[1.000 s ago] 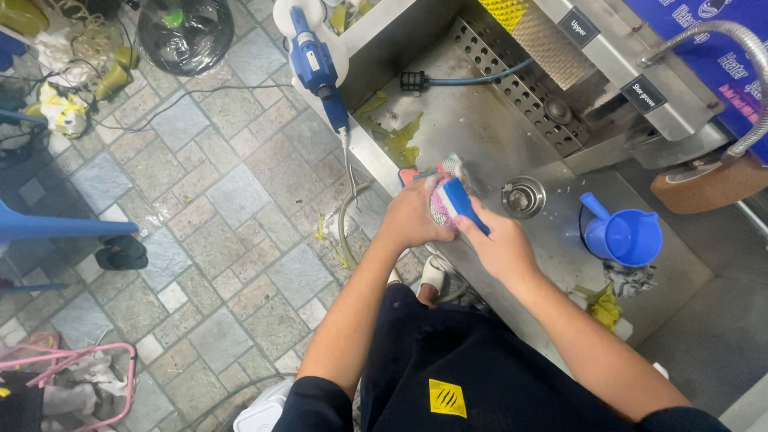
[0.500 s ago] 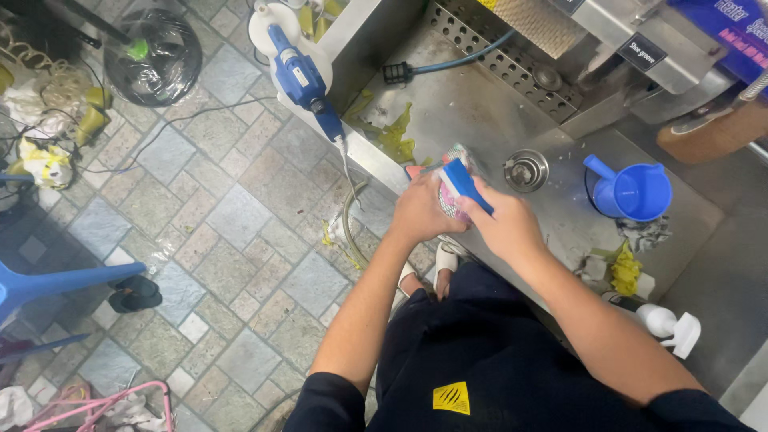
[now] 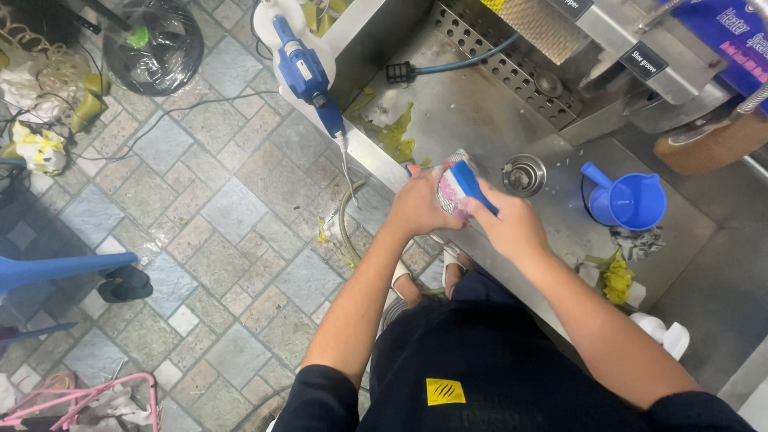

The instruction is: The person scrubs a colorful sneaker with a blue brush and a white cloth at a stainless steel sink. They repeatedly apply soap, scrub the upper and sole, and rinse the shoe under running water.

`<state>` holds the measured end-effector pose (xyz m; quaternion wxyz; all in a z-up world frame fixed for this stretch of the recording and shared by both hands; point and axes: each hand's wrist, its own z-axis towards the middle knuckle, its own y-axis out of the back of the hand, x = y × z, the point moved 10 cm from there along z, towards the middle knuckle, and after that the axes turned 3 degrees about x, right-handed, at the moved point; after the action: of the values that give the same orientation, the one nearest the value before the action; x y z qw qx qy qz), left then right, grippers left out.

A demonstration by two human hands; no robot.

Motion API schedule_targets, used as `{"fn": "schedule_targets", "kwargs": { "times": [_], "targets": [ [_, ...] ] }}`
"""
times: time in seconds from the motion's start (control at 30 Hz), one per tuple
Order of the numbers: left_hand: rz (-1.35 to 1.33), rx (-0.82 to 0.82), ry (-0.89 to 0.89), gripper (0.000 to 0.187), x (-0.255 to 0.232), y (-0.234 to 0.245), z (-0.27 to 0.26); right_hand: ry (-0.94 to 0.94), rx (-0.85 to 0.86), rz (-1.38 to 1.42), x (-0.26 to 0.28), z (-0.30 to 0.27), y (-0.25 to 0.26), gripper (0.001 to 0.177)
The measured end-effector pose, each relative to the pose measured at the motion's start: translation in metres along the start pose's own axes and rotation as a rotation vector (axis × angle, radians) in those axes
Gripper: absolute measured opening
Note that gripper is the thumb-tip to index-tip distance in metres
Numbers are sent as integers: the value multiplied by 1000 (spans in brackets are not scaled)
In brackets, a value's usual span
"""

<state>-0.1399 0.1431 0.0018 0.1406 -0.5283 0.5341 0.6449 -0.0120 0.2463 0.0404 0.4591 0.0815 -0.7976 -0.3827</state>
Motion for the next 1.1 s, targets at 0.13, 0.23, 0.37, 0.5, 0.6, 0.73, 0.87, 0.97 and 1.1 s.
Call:
{"fn": "schedule_targets", "kwargs": {
  "times": [0.13,0.23,0.37,0.5,0.6,0.73,0.87,0.97,1.1],
  "targets": [
    [-10,-36,-68,103,-2,-3,8,136,4,-51,0,-21,16,54],
    [-33,-40,-97,102,0,-8,5,125,15,-66,11,-3,13,55],
    [-52,-36,-70,88,4,-4,1,81,24,-83,28,26,-1,55],
    [-108,14,-29,94,2,-3,3,130,8,-168,20,2,8,55],
    [-72,4,-54,98,-6,2,6,221,-19,-146,14,-28,19,55],
    [-64,30,-32,98,-8,-1,10,225,-70,-189,11,-24,25,53],
    [-115,6,-51,91,-10,-1,5,260,-48,-172,13,12,7,52],
    [-100,33,-18,94,-5,-1,4,436,-9,-34,4,25,5,51],
    [-49,31,-10,105,-2,-2,4,550,48,84,-32,24,12,48]
  ]
}}
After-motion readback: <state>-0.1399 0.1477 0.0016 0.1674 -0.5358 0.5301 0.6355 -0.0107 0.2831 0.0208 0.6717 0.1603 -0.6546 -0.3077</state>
